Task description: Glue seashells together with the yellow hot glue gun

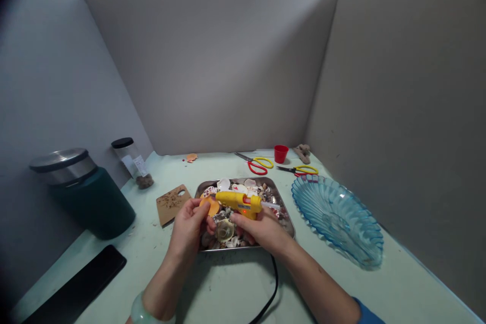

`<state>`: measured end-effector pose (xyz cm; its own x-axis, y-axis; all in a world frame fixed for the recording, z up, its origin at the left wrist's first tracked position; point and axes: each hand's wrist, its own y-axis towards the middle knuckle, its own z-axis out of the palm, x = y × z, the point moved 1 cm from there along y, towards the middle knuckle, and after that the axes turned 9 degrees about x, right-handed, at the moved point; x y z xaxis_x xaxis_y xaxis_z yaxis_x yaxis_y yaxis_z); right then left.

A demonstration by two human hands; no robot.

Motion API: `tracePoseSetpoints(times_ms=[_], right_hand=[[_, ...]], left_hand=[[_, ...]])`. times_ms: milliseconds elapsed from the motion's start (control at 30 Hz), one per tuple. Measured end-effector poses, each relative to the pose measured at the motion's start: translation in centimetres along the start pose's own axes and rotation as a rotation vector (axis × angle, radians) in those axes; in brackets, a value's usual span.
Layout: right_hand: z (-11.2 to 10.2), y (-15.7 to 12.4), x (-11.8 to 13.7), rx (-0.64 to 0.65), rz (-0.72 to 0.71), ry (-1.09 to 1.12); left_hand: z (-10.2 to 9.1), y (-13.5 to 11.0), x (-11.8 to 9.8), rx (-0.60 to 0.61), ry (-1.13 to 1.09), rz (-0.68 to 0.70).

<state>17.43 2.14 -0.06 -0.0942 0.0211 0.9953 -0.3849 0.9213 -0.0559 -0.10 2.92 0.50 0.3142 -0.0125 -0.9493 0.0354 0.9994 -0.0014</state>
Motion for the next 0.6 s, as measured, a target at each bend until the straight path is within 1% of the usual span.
tracePoseSetpoints(times_ms=[100, 167, 233, 333, 400, 467, 533, 600], right_hand=[[-0.3, 0.2, 0.0, -0.03, -0.009, -0.009], [-0.7, 0.3, -0.2, -0.097, -0.003, -0.046], [-1.3, 0.5, -0.3, -0.174, -0.019, -0.13], [-2.0, 0.5, -0.2, -0.23, -0.133, -0.348], [-2.2, 0.4, 0.0, -0.205, -0.207, -0.491], [-2.2, 0.2, 0.0, -0.125, -0.227, -0.593], [-2.1, 0.1, 0.1, -0.048, -0.179, -0.67], [-1.8, 0.0, 0.2, -0.001, -0.089, -0.753]], left_hand=[[0.0, 0.0, 0.0, -0.037, -0.004, -0.003], [-0.2, 0.1, 0.0, -0.071, -0.022, -0.001], [-0.2, 0.2, 0.0, -0.098, -0.029, 0.005], [-0.3, 0.2, -0.1, -0.116, -0.029, 0.024], [-0.2, 0.1, -0.1, -0.131, -0.032, 0.036], [-0.2, 0.0, -0.3, -0.152, -0.047, 0.044], [-0.2, 0.0, -0.5, -0.175, -0.07, 0.06], [-0.3, -0.1, -0.7, -0.195, -0.084, 0.08]])
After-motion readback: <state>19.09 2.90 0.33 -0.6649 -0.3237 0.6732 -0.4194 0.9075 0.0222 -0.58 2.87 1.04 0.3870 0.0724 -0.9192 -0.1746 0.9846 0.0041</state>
